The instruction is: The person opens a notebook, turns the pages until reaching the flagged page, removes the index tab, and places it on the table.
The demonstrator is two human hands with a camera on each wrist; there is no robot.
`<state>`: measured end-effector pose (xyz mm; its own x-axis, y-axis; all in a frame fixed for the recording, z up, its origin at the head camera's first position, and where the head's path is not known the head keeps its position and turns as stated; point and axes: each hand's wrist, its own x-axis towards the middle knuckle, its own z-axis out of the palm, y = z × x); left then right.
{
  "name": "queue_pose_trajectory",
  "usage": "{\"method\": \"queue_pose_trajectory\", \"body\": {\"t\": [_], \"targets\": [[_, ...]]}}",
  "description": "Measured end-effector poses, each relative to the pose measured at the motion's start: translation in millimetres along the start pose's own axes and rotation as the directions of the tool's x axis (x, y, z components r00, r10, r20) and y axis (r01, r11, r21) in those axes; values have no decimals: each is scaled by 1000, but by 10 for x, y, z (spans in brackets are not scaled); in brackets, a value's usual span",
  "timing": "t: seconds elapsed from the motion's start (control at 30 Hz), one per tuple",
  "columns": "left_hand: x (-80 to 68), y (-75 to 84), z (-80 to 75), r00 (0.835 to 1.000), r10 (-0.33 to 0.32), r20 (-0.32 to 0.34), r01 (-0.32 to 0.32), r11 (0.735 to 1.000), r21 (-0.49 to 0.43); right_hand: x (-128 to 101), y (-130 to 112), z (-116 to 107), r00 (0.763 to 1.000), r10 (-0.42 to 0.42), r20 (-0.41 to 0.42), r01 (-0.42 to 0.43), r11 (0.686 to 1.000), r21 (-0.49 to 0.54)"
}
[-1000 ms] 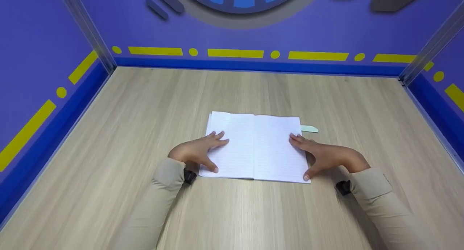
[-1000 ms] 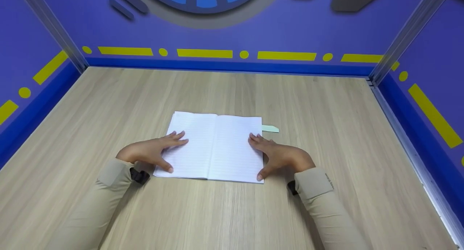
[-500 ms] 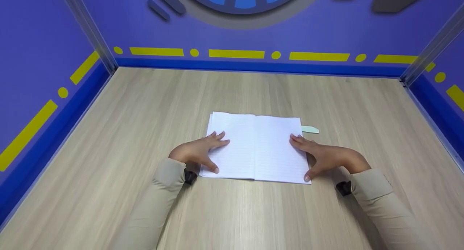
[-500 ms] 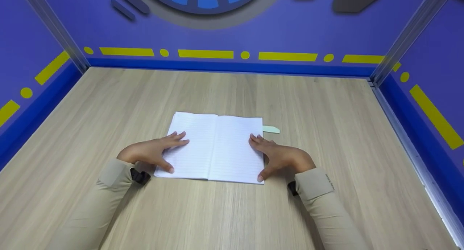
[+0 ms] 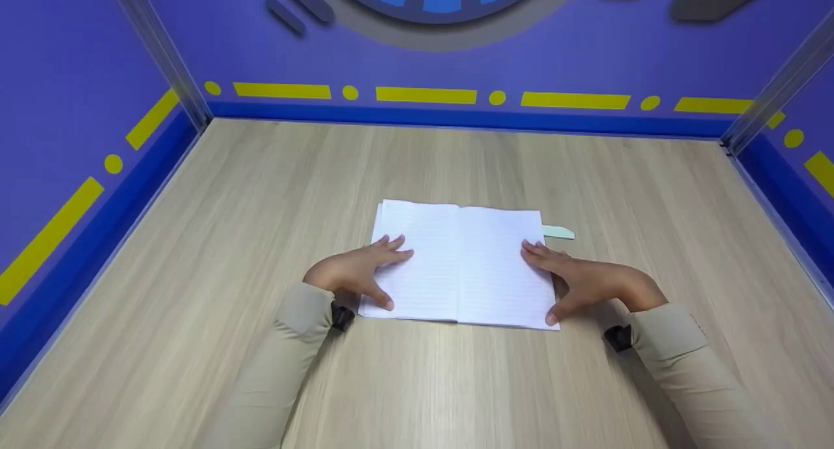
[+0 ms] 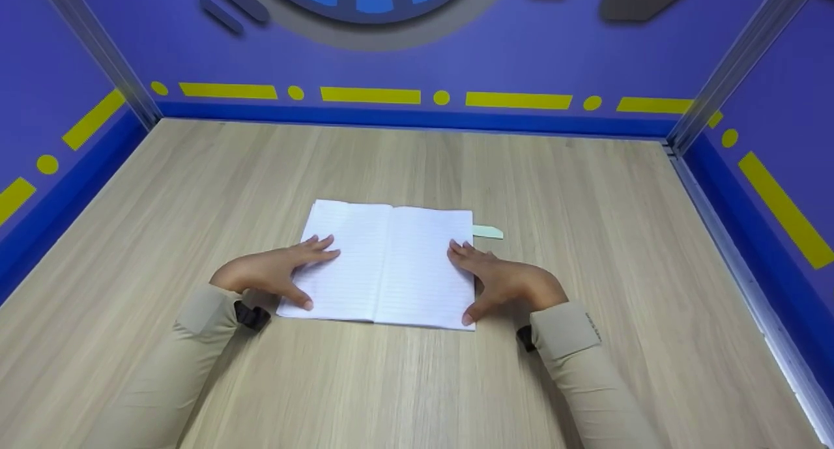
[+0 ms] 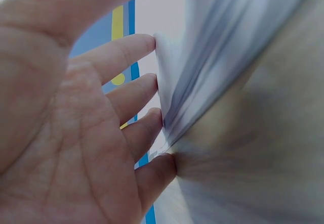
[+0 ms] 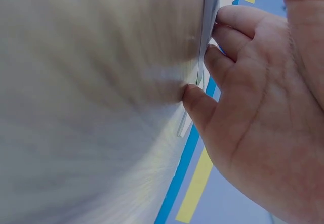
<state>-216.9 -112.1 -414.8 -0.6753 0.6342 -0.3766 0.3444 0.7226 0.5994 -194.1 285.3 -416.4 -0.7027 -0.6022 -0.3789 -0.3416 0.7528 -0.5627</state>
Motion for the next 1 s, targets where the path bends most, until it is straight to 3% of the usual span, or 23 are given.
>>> {"method": "queue_pose_trajectory", "body": {"t": [0.63,1.0], "targets": [[-13,12,-3,1000,4,-6,-4,1000,-9,40,12,-22,999,-33,-15,32,999,-32],[-60,180,-13,1000,-17,-25,20,994,110,27,12,-34,999,-34,-15,33,999,-23]]}}
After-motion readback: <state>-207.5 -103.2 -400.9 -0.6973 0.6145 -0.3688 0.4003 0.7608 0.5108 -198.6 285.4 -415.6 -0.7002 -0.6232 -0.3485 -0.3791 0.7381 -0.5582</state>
